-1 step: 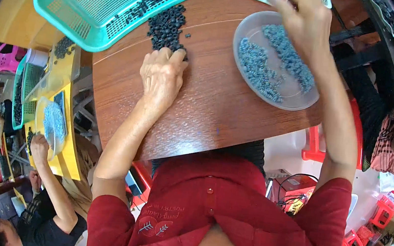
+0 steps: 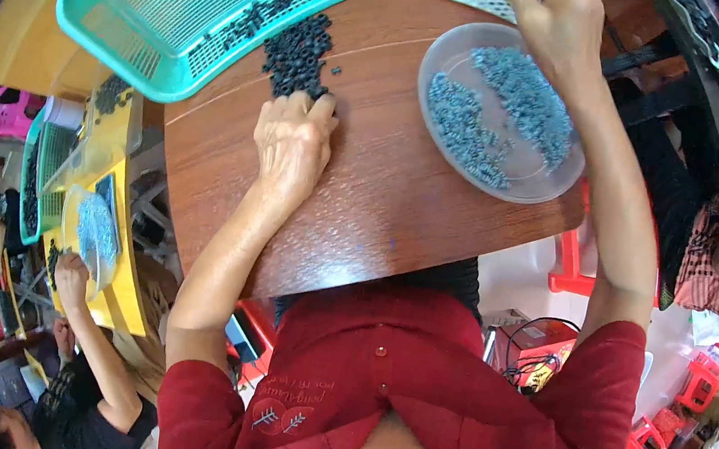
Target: The person assembles small components by picking miniature springs from a plastic tray and inserting them into black rubber pieces by hand.
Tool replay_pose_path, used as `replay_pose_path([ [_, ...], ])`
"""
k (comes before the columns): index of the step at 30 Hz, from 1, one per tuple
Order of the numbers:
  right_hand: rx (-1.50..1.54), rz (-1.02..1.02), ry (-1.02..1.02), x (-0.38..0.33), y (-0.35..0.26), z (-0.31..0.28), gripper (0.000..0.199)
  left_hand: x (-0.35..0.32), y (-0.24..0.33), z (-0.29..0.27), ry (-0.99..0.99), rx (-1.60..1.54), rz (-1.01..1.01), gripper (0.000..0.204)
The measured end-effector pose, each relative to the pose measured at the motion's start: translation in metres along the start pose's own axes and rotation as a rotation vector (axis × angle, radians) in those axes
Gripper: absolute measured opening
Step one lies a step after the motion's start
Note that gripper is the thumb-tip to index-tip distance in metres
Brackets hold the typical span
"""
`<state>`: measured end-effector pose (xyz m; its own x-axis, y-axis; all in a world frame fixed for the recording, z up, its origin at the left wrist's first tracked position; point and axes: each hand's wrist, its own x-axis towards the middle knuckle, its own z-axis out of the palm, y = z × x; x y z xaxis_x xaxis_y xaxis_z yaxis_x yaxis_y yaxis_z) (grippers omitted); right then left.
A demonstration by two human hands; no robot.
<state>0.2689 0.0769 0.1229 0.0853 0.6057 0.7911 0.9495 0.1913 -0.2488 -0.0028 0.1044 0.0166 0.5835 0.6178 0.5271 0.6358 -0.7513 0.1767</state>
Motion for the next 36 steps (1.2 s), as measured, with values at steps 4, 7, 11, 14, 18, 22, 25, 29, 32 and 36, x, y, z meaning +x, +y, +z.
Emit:
replay_pose_path([
  [4, -0.137, 0.018, 0.068, 0.041, 0.066, 0.018, 0.018, -0.002, -0.010, 0.018, -0.075, 0.160, 0.157, 0.016],
  [7, -0.108, 0.256, -0.139, 0.054, 0.085, 0.023, 0.029, -0.004, -0.010, 0.014, -0.104, 0.132, 0.130, 0.016],
  [11, -0.338, 0.135, -0.255, 0.049, 0.160, 0.051, 0.038, 0.006, -0.005, 0.019, -0.123, 0.102, 0.151, 0.015],
  [14, -0.189, 0.231, -0.179, 0.047, 0.124, 0.046, 0.029, 0.008, -0.008, 0.022, -0.140, 0.132, 0.174, 0.014],
  [18, -0.188, 0.099, -0.219, 0.042, 0.115, 0.029, 0.024, 0.015, -0.003, 0.025, -0.142, 0.104, 0.168, 0.015],
  [22, -0.058, 0.149, -0.133, 0.025, 0.097, 0.011, 0.023, 0.021, 0.003, 0.031, -0.155, 0.114, 0.215, 0.015],
  [25, 0.387, 0.209, -0.188, -0.004, 0.064, -0.014, 0.023, 0.016, 0.006, 0.027, -0.169, 0.113, 0.240, 0.016],
  [29, 0.131, 0.111, -0.517, -0.074, 0.052, -0.025, 0.018, 0.009, 0.014, 0.022, -0.222, 0.088, 0.177, 0.020],
  [32, 0.170, 0.110, -0.614, -0.116, 0.043, -0.036, 0.017, 0.003, 0.017, 0.019, -0.252, 0.078, 0.149, 0.022],
  [36, 0.002, 0.071, -0.624, -0.142, 0.044, -0.043, 0.015, -0.005, 0.033, 0.004, -0.212, -0.161, 0.086, 0.020],
])
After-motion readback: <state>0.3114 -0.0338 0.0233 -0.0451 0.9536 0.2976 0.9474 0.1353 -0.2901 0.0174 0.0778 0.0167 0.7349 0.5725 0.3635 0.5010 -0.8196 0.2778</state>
